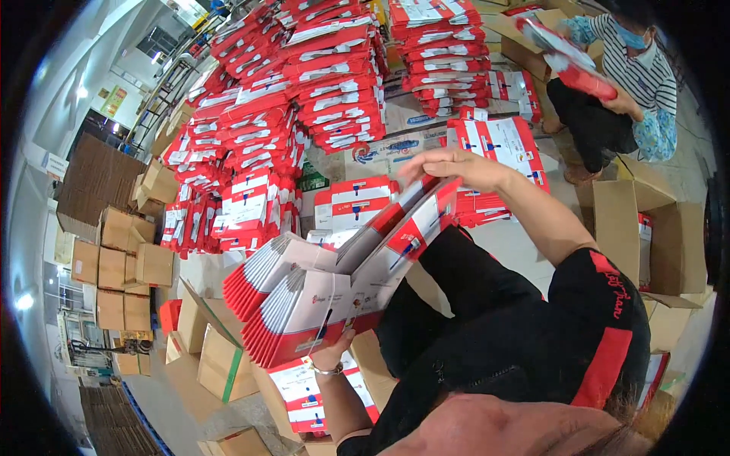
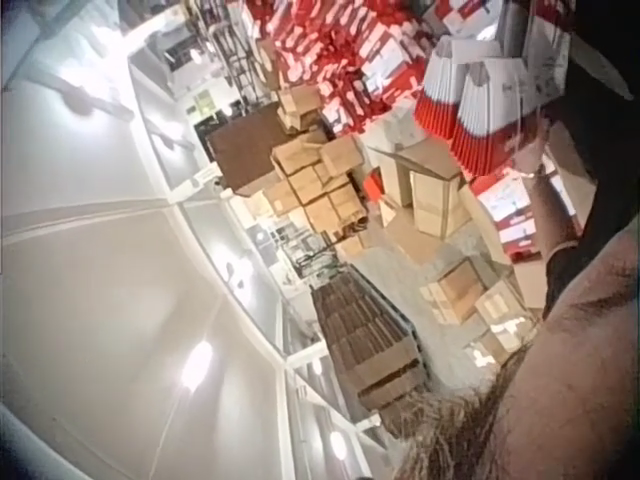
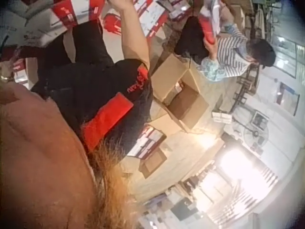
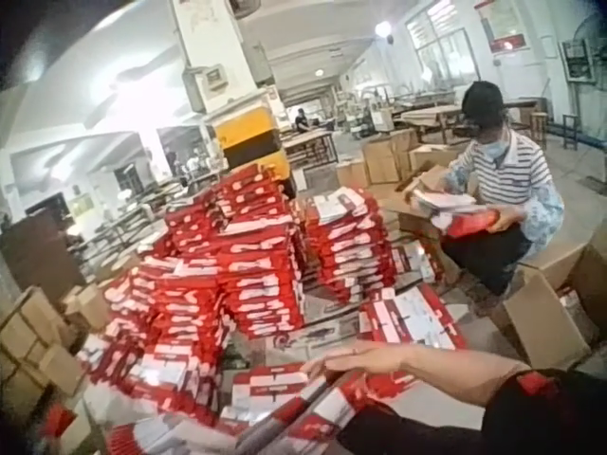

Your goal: Organizing and packing red and white paper packets into cardboard boxes while sitting on the floor.

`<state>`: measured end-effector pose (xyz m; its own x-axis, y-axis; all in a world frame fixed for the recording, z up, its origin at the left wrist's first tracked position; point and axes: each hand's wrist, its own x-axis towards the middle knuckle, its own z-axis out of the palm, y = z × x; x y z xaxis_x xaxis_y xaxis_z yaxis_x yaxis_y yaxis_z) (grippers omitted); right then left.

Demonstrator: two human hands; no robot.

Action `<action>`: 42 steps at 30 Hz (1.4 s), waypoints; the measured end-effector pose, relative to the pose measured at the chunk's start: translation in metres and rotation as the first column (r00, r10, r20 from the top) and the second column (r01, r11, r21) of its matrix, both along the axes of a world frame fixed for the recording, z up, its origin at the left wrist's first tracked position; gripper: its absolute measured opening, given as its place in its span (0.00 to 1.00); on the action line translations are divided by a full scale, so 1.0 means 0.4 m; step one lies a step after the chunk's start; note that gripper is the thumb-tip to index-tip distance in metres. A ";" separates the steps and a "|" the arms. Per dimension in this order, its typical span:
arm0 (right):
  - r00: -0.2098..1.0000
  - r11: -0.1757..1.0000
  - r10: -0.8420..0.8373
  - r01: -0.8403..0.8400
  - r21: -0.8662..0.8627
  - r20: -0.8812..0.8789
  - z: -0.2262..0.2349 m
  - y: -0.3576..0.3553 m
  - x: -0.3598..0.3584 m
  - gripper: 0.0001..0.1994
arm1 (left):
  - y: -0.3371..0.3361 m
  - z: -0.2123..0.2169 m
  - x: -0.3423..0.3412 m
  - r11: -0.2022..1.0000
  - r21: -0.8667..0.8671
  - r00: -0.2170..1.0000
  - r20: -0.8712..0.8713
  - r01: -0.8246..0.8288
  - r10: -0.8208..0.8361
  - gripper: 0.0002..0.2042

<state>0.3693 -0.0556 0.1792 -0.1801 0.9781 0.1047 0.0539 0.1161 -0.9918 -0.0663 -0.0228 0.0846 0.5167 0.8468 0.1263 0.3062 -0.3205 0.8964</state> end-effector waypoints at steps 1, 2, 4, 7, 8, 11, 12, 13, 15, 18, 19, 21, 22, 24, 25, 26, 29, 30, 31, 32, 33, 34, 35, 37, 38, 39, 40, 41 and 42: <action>0.989 1.000 -0.008 0.009 0.006 -0.144 -0.010 -0.012 -0.002 0.26 | -0.005 0.024 0.035 0.999 0.009 0.998 0.056 -0.042 0.041 0.19; 0.958 1.000 -0.014 0.019 0.012 -0.286 -0.023 -0.022 -0.004 0.29 | -0.002 0.016 0.047 0.999 0.010 0.998 0.056 -0.037 0.037 0.19; 0.905 0.996 -0.005 0.042 0.078 -0.424 -0.084 -0.038 -0.009 0.36 | 0.009 0.022 0.090 0.976 0.153 0.982 0.133 -0.156 0.136 0.18; 0.806 0.883 -0.456 0.464 -0.073 -0.377 -0.254 -0.046 -0.032 0.38 | 0.013 0.011 0.096 0.986 0.071 0.964 0.231 -0.150 0.130 0.17; 0.792 0.836 -0.526 0.549 -0.015 -0.309 -0.267 -0.029 -0.083 0.33 | 0.020 -0.011 0.086 0.981 0.074 0.916 0.375 -0.182 0.142 0.18; 0.804 0.801 -0.548 0.584 0.131 -0.234 -0.239 0.043 -0.107 0.24 | -0.013 0.023 0.107 0.958 -0.078 0.804 0.527 -0.277 0.275 0.31; 0.781 0.770 -0.585 0.619 0.152 -0.219 -0.229 0.072 -0.121 0.22 | -0.032 0.051 0.104 0.948 -0.183 0.706 0.633 -0.261 0.317 0.35; 0.809 0.820 -0.536 0.566 0.078 -0.241 -0.181 0.075 -0.143 0.22 | -0.052 0.084 0.091 0.919 -0.256 0.696 0.601 -0.299 0.394 0.36; 0.842 0.857 -0.489 0.512 0.052 -0.229 -0.185 0.117 -0.192 0.23 | -0.074 0.161 0.077 0.930 -0.221 0.679 0.637 -0.294 0.366 0.34; 0.881 0.882 -0.470 0.468 0.054 0.047 -0.268 0.161 -0.269 0.32 | -0.105 0.265 0.096 0.875 -0.252 0.760 0.434 -0.414 0.484 0.32; 0.803 0.795 -0.574 0.499 0.344 0.160 -0.278 0.163 -0.298 0.34 | -0.105 0.279 0.103 0.875 -0.248 0.763 0.429 -0.416 0.484 0.32; 0.753 0.654 -0.634 0.399 0.643 0.177 -0.276 0.164 -0.368 0.38 | -0.101 0.294 0.119 0.823 -0.335 0.785 0.280 -0.459 0.552 0.28; 0.811 0.646 -0.571 0.347 0.680 0.128 -0.248 0.160 -0.412 0.38 | -0.099 0.297 0.121 0.819 -0.335 0.784 0.272 -0.466 0.558 0.28; 0.957 0.911 -0.203 0.107 0.398 0.206 -0.179 0.123 -0.481 0.32 | -0.081 0.302 0.111 0.797 -0.481 0.814 0.252 -0.364 0.524 0.23; 0.958 0.910 -0.210 0.117 0.398 0.197 -0.174 0.120 -0.494 0.32 | -0.061 0.296 0.108 0.780 -0.516 0.841 0.188 -0.355 0.507 0.21; 0.965 0.948 -0.160 0.092 0.304 0.208 -0.170 0.117 -0.504 0.31 | -0.057 0.294 0.114 0.783 -0.512 0.846 0.182 -0.354 0.501 0.21; 0.979 0.981 -0.165 0.151 0.123 0.117 -0.190 0.106 -0.515 0.32 | -0.043 0.278 0.180 0.797 -0.566 0.903 0.199 -0.211 0.380 0.20; 0.972 0.972 -0.234 0.234 0.018 0.028 -0.207 0.097 -0.511 0.32 | -0.034 0.265 0.190 0.795 -0.568 0.902 0.198 -0.213 0.383 0.20; 0.963 0.969 -0.247 0.248 0.003 0.106 -0.232 0.103 -0.507 0.31 | -0.024 0.254 0.200 0.794 -0.569 0.921 0.151 -0.217 0.360 0.20; 0.964 0.970 -0.243 0.244 0.001 0.109 -0.250 0.109 -0.506 0.31 | -0.015 0.249 0.214 0.791 -0.570 0.936 0.103 -0.221 0.336 0.21; 0.933 0.938 -0.344 0.336 0.090 0.108 -0.268 0.114 -0.503 0.27 | -0.014 0.264 0.247 0.795 -0.567 0.943 0.089 -0.216 0.320 0.23; 0.892 0.889 -0.441 0.420 0.183 0.095 -0.289 0.121 -0.506 0.23 | -0.005 0.265 0.265 0.793 -0.570 0.942 0.090 -0.217 0.322 0.23; 0.893 0.891 -0.439 0.417 0.181 0.098 -0.313 0.131 -0.503 0.23 | 0.004 0.266 0.280 0.787 -0.581 0.944 0.092 -0.208 0.317 0.23; 0.837 0.823 -0.541 0.510 0.249 0.075 -0.381 0.167 -0.485 0.21 | 0.013 0.288 0.327 0.755 -0.633 0.953 0.085 -0.174 0.291 0.22; 0.806 0.785 -0.588 0.551 0.283 0.061 -0.394 0.178 -0.475 0.20 | 0.025 0.287 0.335 0.755 -0.634 0.953 0.087 -0.171 0.289 0.22; 0.814 0.787 -0.581 0.569 0.238 -0.028 -0.407 0.184 -0.466 0.20 | 0.040 0.284 0.341 0.730 -0.671 0.961 0.097 -0.130 0.260 0.21; 0.810 0.783 -0.586 0.574 0.240 -0.024 -0.420 0.192 -0.450 0.20 | 0.053 0.279 0.345 0.703 -0.706 0.967 0.109 -0.086 0.229 0.19; 0.792 0.769 -0.607 0.565 0.298 0.064 -0.433 0.202 -0.431 0.21 | 0.071 0.266 0.347 0.689 -0.725 0.970 0.155 -0.016 0.185 0.17; 0.764 0.756 -0.627 0.550 0.354 0.151 -0.447 0.211 -0.410 0.23 | 0.077 0.258 0.355 0.688 -0.726 0.971 0.158 -0.008 0.178 0.17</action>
